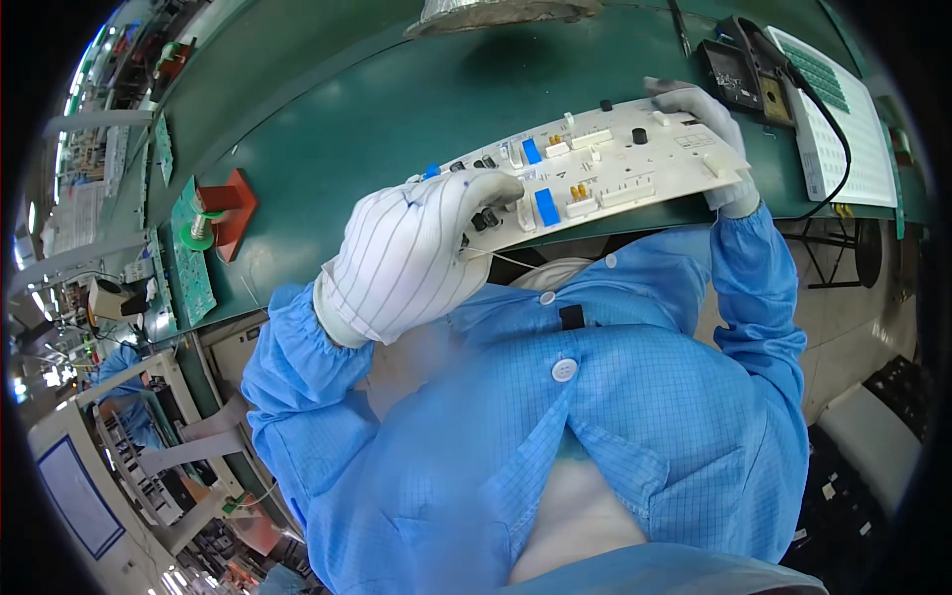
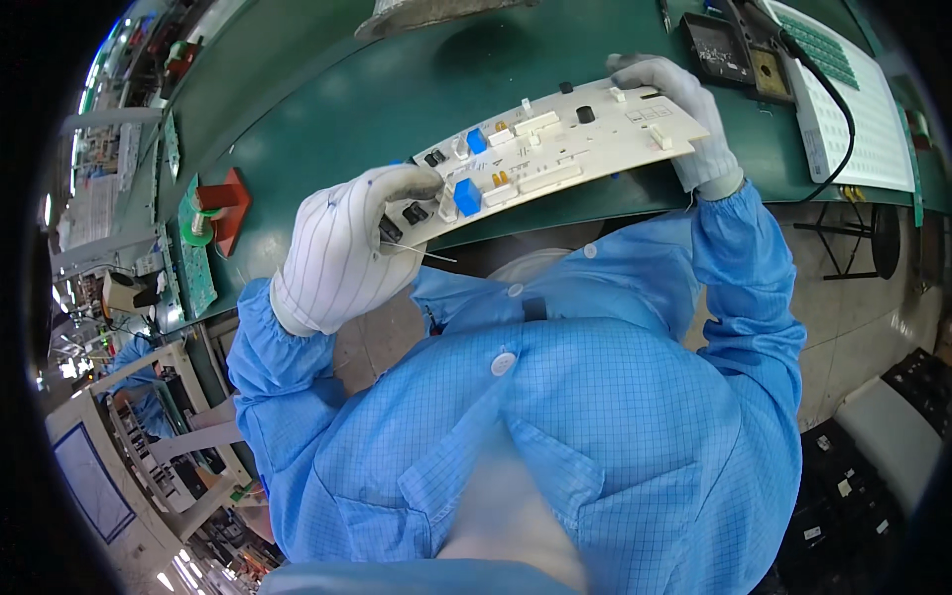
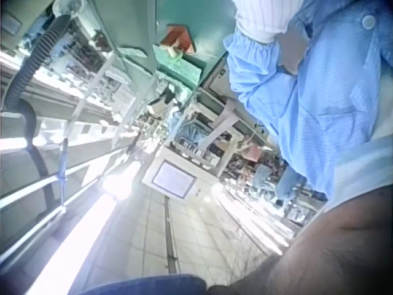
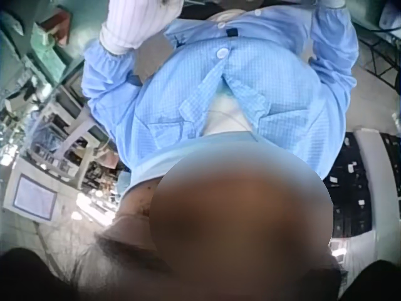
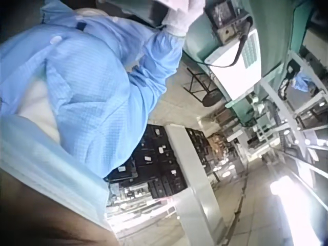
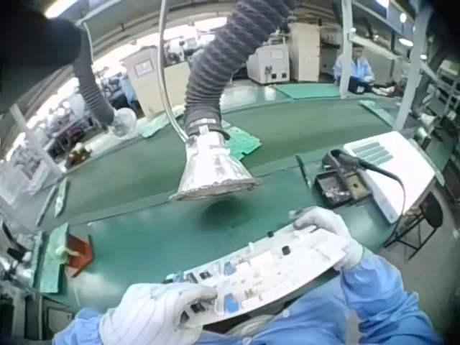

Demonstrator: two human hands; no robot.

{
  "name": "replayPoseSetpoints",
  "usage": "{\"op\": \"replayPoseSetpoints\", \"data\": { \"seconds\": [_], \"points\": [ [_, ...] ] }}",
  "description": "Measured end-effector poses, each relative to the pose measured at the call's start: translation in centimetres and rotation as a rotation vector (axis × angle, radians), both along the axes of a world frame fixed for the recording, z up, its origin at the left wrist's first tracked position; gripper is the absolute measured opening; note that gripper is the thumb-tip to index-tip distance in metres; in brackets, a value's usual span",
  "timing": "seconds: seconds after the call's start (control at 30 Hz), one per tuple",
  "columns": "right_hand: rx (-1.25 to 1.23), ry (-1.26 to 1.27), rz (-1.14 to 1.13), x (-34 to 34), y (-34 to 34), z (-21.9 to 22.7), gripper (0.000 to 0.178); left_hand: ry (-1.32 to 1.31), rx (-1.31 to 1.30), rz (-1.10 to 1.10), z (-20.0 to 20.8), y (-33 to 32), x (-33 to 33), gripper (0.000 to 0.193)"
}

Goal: Soldering electronic components onto a printed circuit board.

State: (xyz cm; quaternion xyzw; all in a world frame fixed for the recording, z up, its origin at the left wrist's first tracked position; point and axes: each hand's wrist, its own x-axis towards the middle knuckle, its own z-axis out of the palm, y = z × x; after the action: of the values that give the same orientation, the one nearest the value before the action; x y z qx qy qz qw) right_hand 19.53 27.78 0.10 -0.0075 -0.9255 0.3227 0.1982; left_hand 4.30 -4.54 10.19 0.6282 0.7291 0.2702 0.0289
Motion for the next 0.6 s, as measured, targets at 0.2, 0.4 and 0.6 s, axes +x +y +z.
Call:
{"op": "replayPoseSetpoints", "data": {
  "seconds": [0.2,0.4,0.6],
  "points": [
    [-0.106,0.45,0.039,0.9,-3.1,12.2,0.027,-0.305,0.403,0.0,8.0,-3.1,-1.1,0.074],
    [0.637,0.393,0.22,-2.2,-7.6,22.3,0.024,0.44,0.319,0.092,11.2,1.4,-1.8,0.039],
    [0.888,0.35,-0.143,-4.4,-9.6,23.2,0.02,0.709,0.563,0.336,10.4,3.9,-2.7,0.039]
  ]
}}
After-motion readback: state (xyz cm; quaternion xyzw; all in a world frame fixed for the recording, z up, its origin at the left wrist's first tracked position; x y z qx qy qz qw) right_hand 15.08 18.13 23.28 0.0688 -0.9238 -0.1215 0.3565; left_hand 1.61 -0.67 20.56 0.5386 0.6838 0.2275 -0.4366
